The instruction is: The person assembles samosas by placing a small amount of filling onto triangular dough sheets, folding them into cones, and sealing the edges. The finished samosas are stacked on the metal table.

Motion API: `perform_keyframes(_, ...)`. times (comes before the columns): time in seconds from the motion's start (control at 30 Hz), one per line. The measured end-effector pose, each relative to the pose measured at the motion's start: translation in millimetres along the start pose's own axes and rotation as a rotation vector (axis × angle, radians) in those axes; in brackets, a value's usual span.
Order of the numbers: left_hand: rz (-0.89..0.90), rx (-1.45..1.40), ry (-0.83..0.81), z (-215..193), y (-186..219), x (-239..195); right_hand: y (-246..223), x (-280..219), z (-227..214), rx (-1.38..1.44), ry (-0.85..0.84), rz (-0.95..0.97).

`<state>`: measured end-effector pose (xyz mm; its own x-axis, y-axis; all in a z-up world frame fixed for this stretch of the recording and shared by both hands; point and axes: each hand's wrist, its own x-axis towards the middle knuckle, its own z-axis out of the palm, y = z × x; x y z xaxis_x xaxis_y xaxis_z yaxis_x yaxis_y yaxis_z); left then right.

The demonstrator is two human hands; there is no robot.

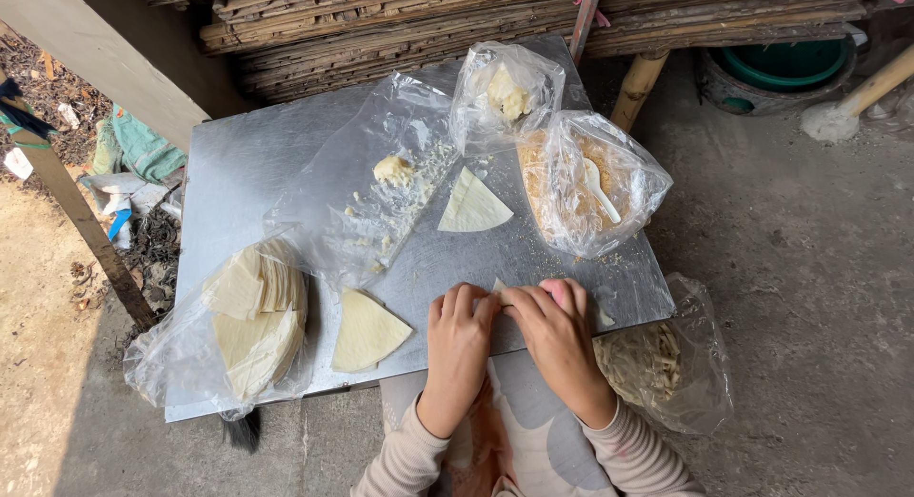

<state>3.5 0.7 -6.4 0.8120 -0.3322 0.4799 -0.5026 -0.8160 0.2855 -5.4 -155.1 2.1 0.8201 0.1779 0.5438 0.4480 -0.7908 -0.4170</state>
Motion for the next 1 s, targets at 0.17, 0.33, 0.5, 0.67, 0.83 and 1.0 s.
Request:
perform_keyframes(0.17, -0.032, -0.002, 0.047, 3.5, 2.7, 1.5, 3.9, 5.3, 8.8, -0.072, 0.006, 0.001)
perform_keyframes(0.33, -0.065, -0.014, 0.077, 6.1, 1.5, 4.3, 6.0, 6.8, 10.9, -0.079, 0.002, -0.019)
perform_keyframes(0.5, -0.065, -0.005, 0.078, 8.1, 0.3, 3.8, 6.9, 5.9, 12.5, -0.074, 0.024, -0.044)
perform_keyframes(0.67, -0.078, -0.017, 0.064, 7.4, -0.7, 4.4, 10.0, 12.0, 20.2, -0.169, -0.026, -0.047)
perform_keyframes(0.83, -0.092, -0.014, 0.056, 6.2, 0.1, 6.1, 8.7, 7.5, 20.6, -0.090, -0.016, -0.024)
perform_keyframes(1.0, -0.126, -0.026, 0.053, 6.0, 2.8, 4.4, 12.2, 12.5, 23.0, -0.154, -0.037, -0.022)
